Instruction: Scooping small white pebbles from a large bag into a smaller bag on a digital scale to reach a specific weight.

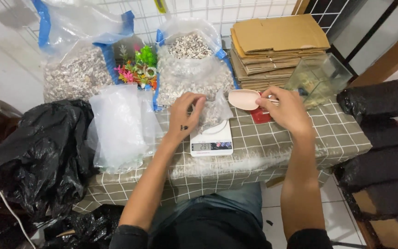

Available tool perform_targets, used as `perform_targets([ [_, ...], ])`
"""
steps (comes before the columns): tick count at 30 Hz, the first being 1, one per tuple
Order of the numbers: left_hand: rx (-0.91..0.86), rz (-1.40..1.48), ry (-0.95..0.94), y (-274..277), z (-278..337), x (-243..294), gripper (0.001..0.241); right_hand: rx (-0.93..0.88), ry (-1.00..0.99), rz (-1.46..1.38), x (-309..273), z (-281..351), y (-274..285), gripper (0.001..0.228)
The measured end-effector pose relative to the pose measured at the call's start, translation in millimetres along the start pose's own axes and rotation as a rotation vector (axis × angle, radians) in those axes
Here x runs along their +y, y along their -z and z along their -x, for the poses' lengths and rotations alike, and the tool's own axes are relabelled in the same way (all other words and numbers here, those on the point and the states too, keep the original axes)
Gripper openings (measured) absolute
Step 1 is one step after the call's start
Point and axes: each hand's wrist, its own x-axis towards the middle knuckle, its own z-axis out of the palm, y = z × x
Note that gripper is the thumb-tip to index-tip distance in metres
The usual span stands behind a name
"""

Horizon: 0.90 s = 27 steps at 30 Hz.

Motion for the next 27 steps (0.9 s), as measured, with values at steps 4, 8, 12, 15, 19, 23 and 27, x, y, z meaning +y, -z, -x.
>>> perform_targets([
  [4, -0.073, -0.102, 0.048, -13.3, -21.9, 20.4, 0.036, 0.028, 0.047, 0.003, -9.8, 4.9, -4.9, 0.019],
  [8, -0.232, -0.24, 0.167, -10.9, -47.5, 46.5, 0.051, 0.012, 0.067, 0.013, -19.9, 8.9, -8.4, 0.02],
  [12, -0.371, -0.164, 0.305, -23.4, -61.7, 30.2, 0.031, -0.035, 0.049, 0.044, -28.8, 9.2, -3.3, 0.017],
  [15, -0.374, -0.152, 0.323, -30.7, -68.6, 25.5, 0.024, -0.047, 0.045, 0.013, -26.8, 8.4, -7.0, 0.017],
  [19, -0.363, -0.008, 0.355, -34.5, -65.1, 27.5, 0.018, -0.063, 0.07, 0.017, -24.5, -2.7, -21.7, 0.016],
  [23, -0.318, 0.182, 0.298, -23.2, -62.8, 46.9, 0.017, -0.095, 0.094, 0.07, -43.5, -5.1, -21.3, 0.014],
  [27, -0.191, 0.167, 0.235, -20.4, -53.3, 13.5, 0.019, -0.071, 0.09, 0.103, -36.1, -4.8, -18.8, 0.014],
])
